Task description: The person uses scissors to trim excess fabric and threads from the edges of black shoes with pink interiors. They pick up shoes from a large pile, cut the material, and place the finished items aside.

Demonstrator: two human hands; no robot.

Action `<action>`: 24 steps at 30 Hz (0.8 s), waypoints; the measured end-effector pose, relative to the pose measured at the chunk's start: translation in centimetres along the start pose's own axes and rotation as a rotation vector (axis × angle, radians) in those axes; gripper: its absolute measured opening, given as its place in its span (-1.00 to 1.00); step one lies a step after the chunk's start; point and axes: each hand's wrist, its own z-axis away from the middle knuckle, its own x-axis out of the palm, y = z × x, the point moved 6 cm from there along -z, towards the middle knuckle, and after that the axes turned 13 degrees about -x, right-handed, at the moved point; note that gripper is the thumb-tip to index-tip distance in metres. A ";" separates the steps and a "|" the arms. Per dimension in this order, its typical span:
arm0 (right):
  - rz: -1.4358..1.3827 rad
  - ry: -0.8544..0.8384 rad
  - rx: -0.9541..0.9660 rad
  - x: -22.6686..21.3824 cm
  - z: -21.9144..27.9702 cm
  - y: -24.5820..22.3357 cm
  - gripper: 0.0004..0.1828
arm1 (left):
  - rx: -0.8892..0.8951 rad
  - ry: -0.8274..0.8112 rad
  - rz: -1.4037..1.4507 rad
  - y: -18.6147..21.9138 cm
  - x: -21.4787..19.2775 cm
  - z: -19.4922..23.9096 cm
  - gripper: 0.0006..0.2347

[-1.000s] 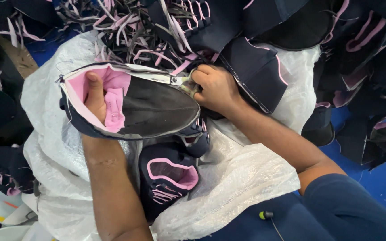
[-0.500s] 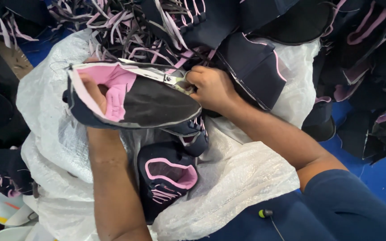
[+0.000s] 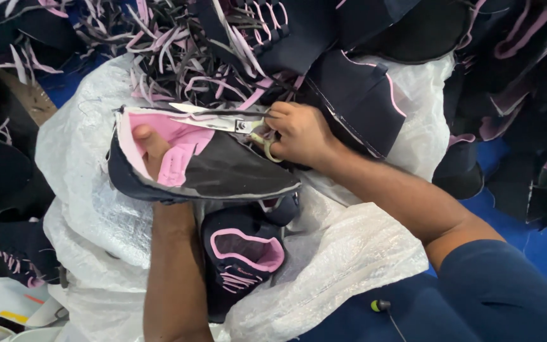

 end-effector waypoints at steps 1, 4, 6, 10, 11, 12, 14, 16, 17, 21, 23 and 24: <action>0.000 0.004 0.001 0.0 0.0 0.1 -0.74 | -0.028 -0.015 0.036 0.5 0.5 0.6 -0.48; -0.062 0.006 -0.012 0.2 0.0 0.0 -0.80 | -0.115 -0.059 0.139 3.2 2.6 3.2 -0.41; -0.032 0.008 -0.042 -0.1 -0.3 -0.4 -0.76 | -0.174 -0.089 0.206 6.8 5.2 6.3 -0.37; -0.064 0.045 0.011 -1.8 -1.7 -1.4 -0.59 | -0.264 -0.142 0.306 11.8 9.8 10.7 -0.30; -0.083 0.071 -0.017 -2.3 -1.9 -1.8 -0.57 | -0.222 -0.105 0.222 11.6 9.7 10.5 -0.36; -0.104 0.098 -0.044 -2.7 -2.2 -2.2 -0.56 | -0.180 -0.067 0.138 11.5 9.6 10.3 -0.42; -0.144 0.076 -0.030 -2.4 -2.0 -1.8 -0.58 | -0.138 -0.031 0.051 11.1 9.5 10.1 -0.47; -0.183 0.054 -0.018 -1.5 -1.4 -1.2 -0.60 | -0.095 0.007 -0.035 10.8 9.3 9.9 -0.52; -0.226 0.028 -0.009 -0.7 -1.0 -0.8 -0.61 | -0.066 0.033 -0.091 10.8 9.1 9.9 -0.55; -0.319 -0.018 0.020 0.6 -0.4 -0.1 -0.57 | 0.221 -0.074 -0.368 11.4 9.1 10.5 -0.60; -0.332 -0.021 0.000 0.2 -0.8 -0.5 -0.58 | 0.301 -0.121 -0.447 11.5 9.1 10.9 -0.61; -0.339 -0.022 -0.023 -0.1 -1.1 -0.7 -0.59 | 0.387 -0.171 -0.523 11.7 9.4 11.3 -0.61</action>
